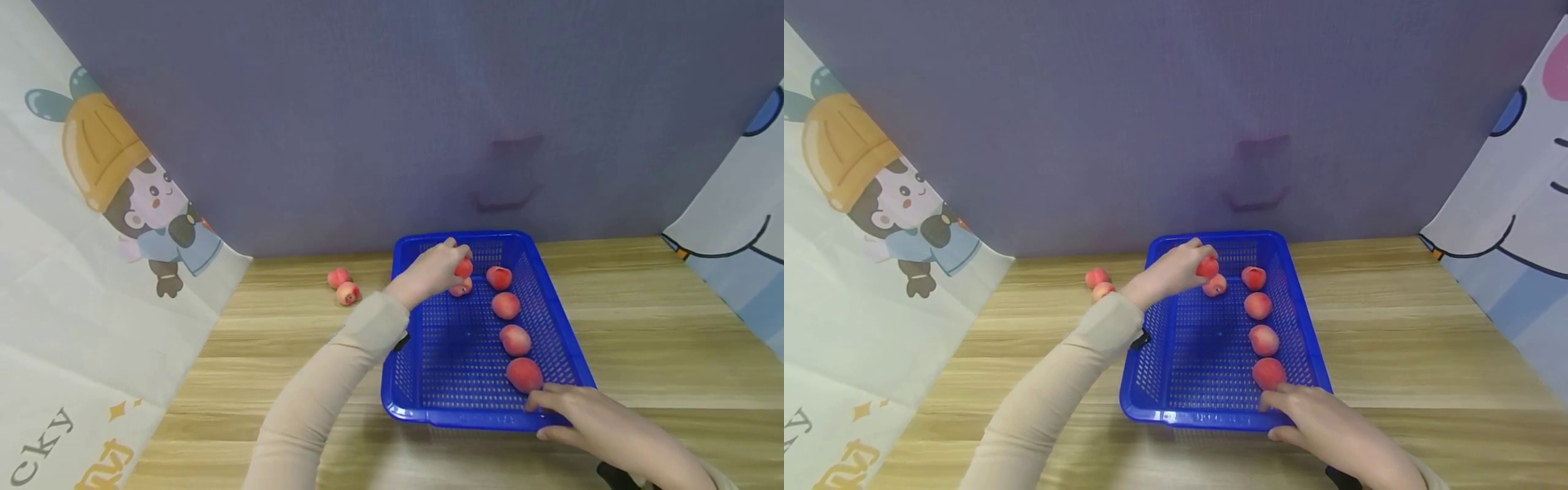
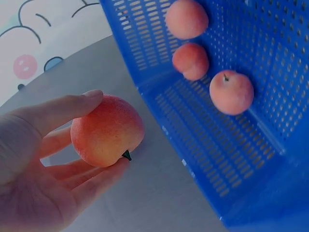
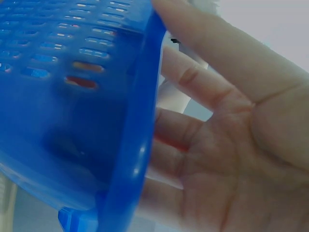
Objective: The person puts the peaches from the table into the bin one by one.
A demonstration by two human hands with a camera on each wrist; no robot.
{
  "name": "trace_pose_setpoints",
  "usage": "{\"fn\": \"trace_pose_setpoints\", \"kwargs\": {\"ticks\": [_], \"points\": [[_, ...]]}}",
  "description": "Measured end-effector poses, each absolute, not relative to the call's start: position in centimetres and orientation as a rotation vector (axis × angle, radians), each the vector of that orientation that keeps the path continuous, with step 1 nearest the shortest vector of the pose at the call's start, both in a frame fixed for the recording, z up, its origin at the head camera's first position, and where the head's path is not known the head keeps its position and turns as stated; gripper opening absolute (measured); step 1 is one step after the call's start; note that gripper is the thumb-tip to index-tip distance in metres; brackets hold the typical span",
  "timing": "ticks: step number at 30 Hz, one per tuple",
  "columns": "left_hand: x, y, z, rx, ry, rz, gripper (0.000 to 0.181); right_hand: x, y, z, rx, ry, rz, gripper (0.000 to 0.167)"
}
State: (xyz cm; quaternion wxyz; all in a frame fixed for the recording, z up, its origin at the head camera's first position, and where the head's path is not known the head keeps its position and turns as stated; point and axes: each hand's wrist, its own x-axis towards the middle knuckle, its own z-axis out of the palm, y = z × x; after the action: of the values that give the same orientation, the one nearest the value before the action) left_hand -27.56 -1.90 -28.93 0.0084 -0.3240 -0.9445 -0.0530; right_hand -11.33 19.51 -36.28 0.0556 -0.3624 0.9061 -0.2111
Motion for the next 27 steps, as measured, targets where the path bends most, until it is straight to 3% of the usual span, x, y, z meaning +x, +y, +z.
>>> {"fn": "trace_pose_setpoints", "kwargs": {"ticks": [27], "points": [[-29.7, 0.7, -34.2, -0.954, -3.05, -0.086, 0.031, -11.4, 19.6, -36.4, -1.146, 2.78, -0.631, 0.018]]}}
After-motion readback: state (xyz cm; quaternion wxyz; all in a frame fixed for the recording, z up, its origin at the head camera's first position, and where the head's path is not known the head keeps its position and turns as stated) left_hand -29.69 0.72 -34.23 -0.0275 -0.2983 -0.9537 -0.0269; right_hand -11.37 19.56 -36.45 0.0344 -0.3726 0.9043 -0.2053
